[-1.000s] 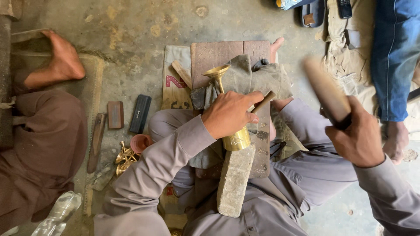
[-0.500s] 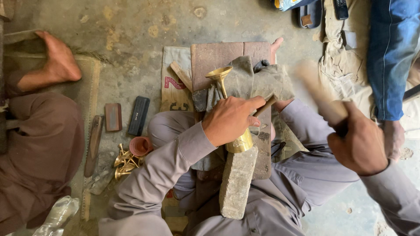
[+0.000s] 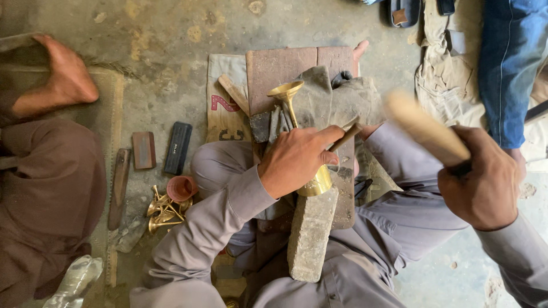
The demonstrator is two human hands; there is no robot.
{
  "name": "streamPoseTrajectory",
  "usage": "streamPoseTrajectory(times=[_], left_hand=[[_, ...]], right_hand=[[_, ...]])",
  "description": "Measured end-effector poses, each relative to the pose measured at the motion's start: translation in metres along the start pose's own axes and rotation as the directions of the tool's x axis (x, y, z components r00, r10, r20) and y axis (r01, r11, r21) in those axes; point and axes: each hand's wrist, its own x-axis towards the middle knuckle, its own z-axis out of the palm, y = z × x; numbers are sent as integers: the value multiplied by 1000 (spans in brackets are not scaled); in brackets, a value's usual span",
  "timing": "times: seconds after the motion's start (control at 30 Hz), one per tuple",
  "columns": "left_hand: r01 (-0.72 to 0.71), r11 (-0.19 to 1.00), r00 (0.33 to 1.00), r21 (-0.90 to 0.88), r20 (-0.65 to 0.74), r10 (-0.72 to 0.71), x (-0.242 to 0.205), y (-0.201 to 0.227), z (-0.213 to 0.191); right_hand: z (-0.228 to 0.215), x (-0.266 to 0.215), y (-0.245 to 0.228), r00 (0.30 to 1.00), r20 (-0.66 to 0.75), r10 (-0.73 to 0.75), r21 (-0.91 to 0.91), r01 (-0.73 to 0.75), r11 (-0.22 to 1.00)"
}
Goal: The person sits on the floor and repeatedly hammers a brass candlestick holder that is clamped in a makeshift vise. They adjust the object's position periodically to work on different sections of the stem and base.
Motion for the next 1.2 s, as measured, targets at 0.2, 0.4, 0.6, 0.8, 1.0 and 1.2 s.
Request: streamPoseTrajectory(times=[0.2,0.4,0.6,0.8,1.0,1.2], left_hand=[[-4,997,1000,79,-25,6,-7,2,0],[-11,999,1000,42,-1,11,-11,0,2],[-17,995,999,100,-27,19,-16,-2,1],[-33,999,998,34,-51,35,-20,-5,0],[-70,997,991,25,-110,73,-25,-7,-2],[-45,999,995,-5,-91,44,-31,-9,0]], right_hand=[[-1,-2,-5,999,29,14,-6,-14,1000],[-4,-3,-11,999,4,-32,7,32,999],[-14,-5,-22,1000,3,-19,43,19,999],[-21,-4,-33,1000,17,3,11,-3,1000],[-29,-4,-35,1000,21,-7,-19,7,1000],[-32,0,-39,997,7,-80,-68,80,994]])
